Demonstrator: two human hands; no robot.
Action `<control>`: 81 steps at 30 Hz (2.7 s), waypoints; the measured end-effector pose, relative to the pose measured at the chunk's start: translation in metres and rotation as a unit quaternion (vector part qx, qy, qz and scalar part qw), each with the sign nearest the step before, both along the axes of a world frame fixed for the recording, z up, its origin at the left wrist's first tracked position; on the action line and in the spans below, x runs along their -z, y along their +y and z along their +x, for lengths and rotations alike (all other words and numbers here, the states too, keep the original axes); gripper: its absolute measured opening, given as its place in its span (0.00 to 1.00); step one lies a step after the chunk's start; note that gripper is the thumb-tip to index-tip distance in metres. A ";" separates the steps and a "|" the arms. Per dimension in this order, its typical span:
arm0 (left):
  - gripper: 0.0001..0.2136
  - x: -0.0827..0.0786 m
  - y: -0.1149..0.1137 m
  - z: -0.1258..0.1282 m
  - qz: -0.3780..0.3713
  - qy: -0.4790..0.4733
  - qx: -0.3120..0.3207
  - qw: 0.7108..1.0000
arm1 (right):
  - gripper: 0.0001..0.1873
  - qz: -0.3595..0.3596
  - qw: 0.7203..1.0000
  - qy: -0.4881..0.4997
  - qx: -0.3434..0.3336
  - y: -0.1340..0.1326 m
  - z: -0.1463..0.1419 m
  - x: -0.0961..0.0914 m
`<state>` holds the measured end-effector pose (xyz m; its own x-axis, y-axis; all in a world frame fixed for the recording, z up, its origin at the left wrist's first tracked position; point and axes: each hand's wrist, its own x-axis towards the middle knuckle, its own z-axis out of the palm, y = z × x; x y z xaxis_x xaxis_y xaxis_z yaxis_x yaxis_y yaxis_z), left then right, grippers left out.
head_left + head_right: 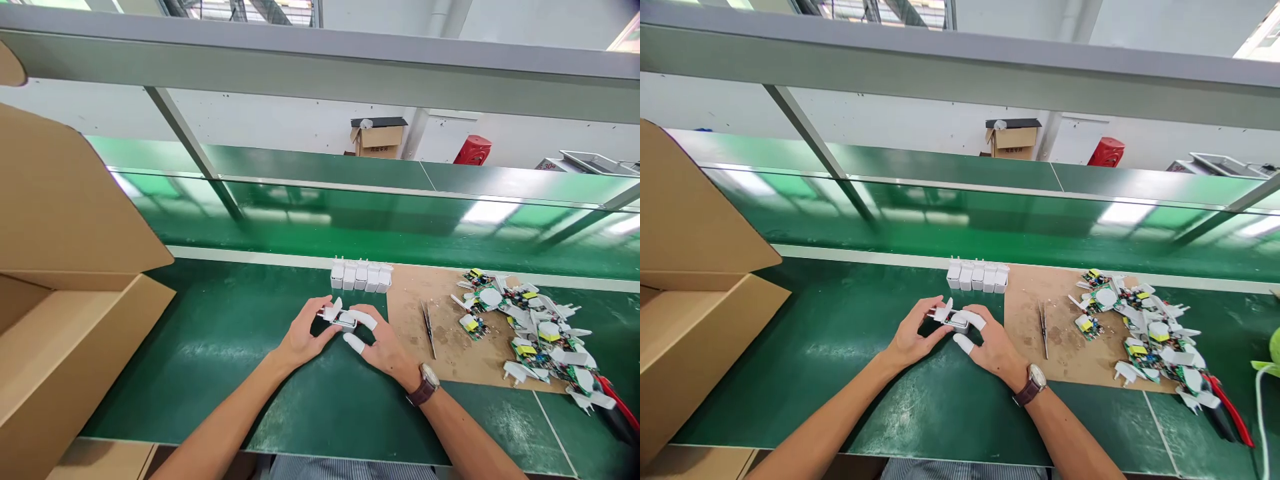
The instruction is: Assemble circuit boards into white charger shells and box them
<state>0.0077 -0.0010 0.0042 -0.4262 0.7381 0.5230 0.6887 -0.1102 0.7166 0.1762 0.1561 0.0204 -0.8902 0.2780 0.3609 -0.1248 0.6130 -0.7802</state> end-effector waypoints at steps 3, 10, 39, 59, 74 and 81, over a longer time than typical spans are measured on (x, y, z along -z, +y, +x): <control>0.27 0.002 -0.002 0.000 -0.017 -0.017 0.003 1.000 | 0.21 0.076 0.997 -0.014 -0.006 -0.002 -0.001 -0.002; 0.40 0.000 -0.002 0.002 0.006 -0.035 0.033 0.999 | 0.16 -0.142 0.990 -0.003 0.027 -0.003 -0.007 -0.001; 0.33 0.000 -0.003 0.012 0.100 0.111 0.026 0.988 | 0.29 -0.557 0.823 -0.082 -0.075 -0.021 -0.012 -0.001; 0.28 -0.019 -0.004 0.008 0.083 0.092 -0.073 0.990 | 0.23 -0.244 0.967 -0.074 -0.025 -0.011 -0.001 -0.017; 0.34 -0.005 -0.002 0.009 -0.019 0.222 0.128 0.966 | 0.25 0.414 0.884 -0.204 0.082 0.081 0.129 -0.022; 0.30 -0.006 -0.004 0.011 -0.042 0.191 0.133 0.972 | 0.14 0.139 0.977 -0.066 0.146 0.047 0.099 -0.036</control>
